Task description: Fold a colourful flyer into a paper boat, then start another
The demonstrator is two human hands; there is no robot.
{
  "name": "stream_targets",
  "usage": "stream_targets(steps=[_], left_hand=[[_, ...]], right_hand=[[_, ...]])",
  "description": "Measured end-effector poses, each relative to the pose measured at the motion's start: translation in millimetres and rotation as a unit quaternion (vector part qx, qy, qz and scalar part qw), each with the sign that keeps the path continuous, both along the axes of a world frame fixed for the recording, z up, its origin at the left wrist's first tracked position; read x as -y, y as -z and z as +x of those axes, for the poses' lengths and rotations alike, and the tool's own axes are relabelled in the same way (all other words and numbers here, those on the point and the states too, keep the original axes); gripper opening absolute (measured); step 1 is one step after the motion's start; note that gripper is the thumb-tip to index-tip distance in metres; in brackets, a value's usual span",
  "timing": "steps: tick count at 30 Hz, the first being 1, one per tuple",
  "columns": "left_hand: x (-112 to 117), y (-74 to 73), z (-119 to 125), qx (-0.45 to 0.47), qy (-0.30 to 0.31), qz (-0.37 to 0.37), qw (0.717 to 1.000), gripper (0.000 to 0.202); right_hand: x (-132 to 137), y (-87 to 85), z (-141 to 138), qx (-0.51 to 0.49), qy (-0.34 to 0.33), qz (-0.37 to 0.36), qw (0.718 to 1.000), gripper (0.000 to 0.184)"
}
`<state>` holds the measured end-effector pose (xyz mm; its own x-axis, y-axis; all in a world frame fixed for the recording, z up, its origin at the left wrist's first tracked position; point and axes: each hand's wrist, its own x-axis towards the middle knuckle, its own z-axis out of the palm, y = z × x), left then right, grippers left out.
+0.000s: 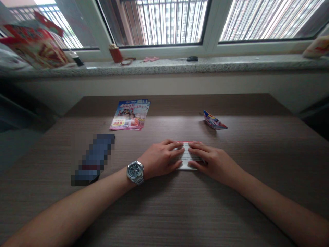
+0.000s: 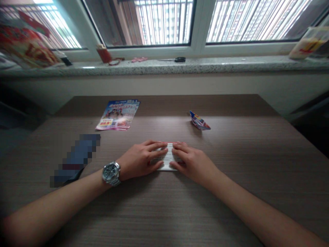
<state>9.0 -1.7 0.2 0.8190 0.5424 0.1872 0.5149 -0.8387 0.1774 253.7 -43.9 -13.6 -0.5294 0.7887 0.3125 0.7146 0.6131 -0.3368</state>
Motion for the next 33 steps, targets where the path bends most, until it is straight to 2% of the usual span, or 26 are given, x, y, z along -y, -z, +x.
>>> stream_targets(steps=[16,23,33], left_hand=[[0.8,-1.9,-3.4,-0.01,0.003,-0.005,1.0,0.039],[1.0,-4.1,-4.0,-0.028,0.009,0.0,1.0,0.042],[-2.5,-5.9,-6.4,-0.042,0.021,-0.007,0.999,0.05]], right_hand=[[-0.1,-0.5,-2.7,0.014,0.002,0.016,1.0,0.038],[1.6,4.4,-1.9,0.016,0.006,0.011,1.0,0.049],[2.4,8.4,0.6,0.02,-0.003,0.012,1.0,0.051]])
